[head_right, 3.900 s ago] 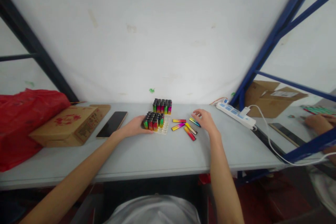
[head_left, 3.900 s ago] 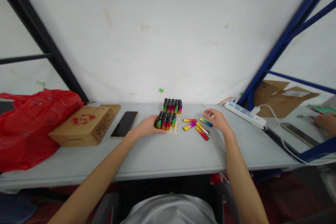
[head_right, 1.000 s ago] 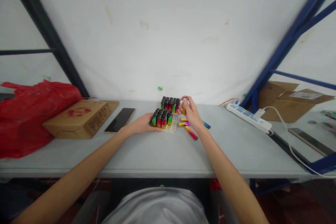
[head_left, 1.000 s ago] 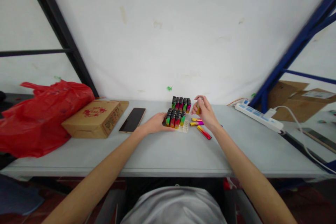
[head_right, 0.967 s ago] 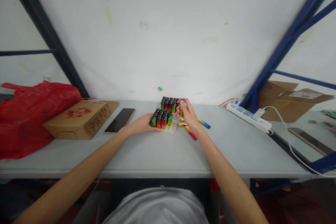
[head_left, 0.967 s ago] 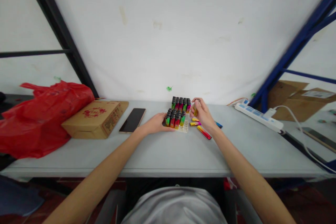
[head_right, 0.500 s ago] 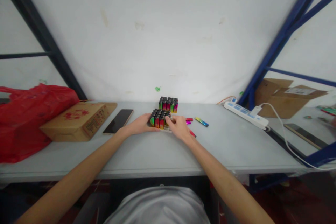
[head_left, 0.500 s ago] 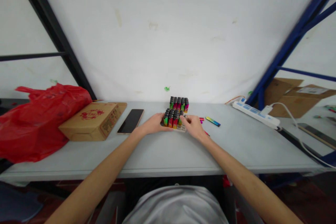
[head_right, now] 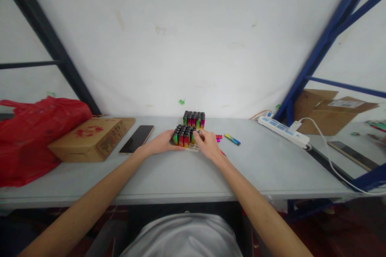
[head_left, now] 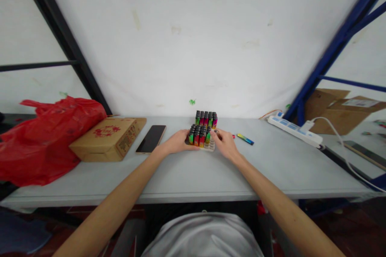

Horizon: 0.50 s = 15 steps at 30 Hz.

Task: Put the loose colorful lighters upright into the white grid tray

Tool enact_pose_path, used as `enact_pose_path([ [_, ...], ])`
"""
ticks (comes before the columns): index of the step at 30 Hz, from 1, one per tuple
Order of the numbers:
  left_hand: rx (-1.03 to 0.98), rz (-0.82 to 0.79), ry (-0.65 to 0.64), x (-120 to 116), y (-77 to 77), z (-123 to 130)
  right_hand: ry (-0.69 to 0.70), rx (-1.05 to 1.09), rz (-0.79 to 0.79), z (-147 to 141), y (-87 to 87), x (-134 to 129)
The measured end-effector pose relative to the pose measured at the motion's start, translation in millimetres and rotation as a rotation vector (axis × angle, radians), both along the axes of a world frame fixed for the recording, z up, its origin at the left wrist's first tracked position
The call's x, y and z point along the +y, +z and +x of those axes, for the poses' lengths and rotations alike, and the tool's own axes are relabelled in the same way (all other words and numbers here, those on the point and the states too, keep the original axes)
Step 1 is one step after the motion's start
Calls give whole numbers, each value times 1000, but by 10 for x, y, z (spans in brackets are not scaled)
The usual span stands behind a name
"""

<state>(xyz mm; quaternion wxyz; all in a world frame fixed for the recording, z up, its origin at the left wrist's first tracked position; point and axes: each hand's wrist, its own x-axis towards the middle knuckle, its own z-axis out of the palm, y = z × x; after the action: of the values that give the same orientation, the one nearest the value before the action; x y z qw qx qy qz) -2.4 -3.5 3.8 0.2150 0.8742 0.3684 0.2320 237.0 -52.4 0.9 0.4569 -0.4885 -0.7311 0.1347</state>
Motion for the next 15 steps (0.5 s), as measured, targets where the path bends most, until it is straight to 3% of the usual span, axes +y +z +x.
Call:
enact_pose_path([
  [15,7,10,-8,15,-17,-5,3,-89,17,-5,28,-35],
])
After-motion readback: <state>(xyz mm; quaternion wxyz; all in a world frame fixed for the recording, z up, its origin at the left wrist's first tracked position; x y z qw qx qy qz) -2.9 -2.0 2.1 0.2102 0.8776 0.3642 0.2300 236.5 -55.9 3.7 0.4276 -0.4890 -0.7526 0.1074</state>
